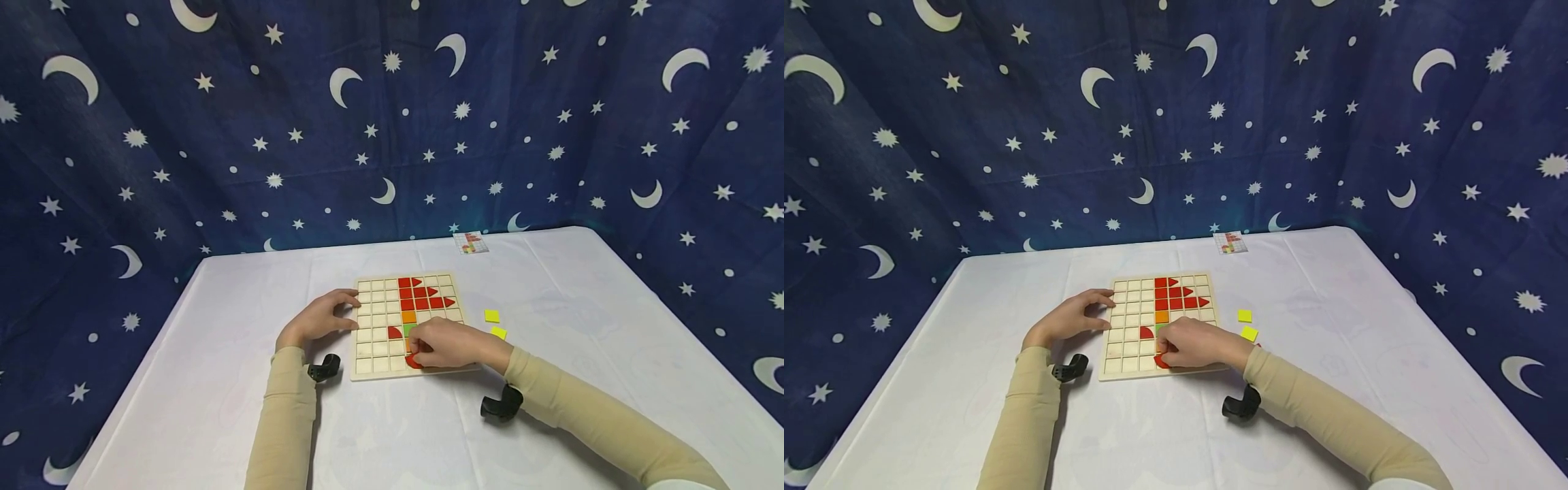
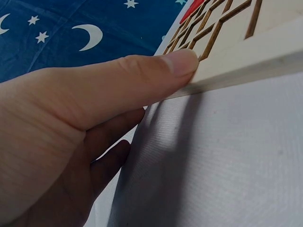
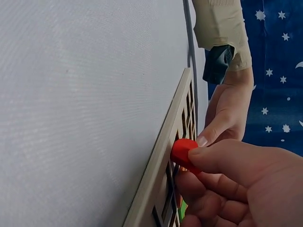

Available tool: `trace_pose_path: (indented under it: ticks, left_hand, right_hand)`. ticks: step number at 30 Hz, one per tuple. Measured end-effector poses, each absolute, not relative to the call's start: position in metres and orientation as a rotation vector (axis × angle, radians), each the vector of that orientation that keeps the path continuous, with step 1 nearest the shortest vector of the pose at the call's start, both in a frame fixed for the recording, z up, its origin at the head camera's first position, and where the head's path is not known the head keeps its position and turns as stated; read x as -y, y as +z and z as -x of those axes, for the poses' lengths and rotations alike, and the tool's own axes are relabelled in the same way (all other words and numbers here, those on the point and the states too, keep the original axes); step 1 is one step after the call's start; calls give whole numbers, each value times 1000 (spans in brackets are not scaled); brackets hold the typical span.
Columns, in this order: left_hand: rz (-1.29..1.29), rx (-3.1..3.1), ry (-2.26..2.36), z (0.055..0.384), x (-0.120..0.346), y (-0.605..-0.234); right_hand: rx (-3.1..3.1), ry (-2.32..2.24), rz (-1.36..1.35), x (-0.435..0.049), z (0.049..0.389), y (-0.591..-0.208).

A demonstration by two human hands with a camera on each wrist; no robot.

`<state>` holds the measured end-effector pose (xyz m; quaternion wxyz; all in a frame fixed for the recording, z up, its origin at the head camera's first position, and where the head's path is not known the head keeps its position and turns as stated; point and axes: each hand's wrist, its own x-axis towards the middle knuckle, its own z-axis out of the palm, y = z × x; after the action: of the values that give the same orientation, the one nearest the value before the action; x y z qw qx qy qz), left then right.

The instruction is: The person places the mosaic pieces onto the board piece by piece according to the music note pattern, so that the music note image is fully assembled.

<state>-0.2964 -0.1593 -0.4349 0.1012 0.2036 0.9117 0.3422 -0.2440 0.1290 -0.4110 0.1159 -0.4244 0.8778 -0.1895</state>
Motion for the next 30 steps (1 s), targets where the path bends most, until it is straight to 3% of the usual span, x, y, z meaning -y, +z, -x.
trace_pose_path:
  ticks: [30]
  left_hand:
    - [-580,-2685,1029,296,159,-435]
  right_hand:
    - [-2644,-483,1296,-128,236,-410]
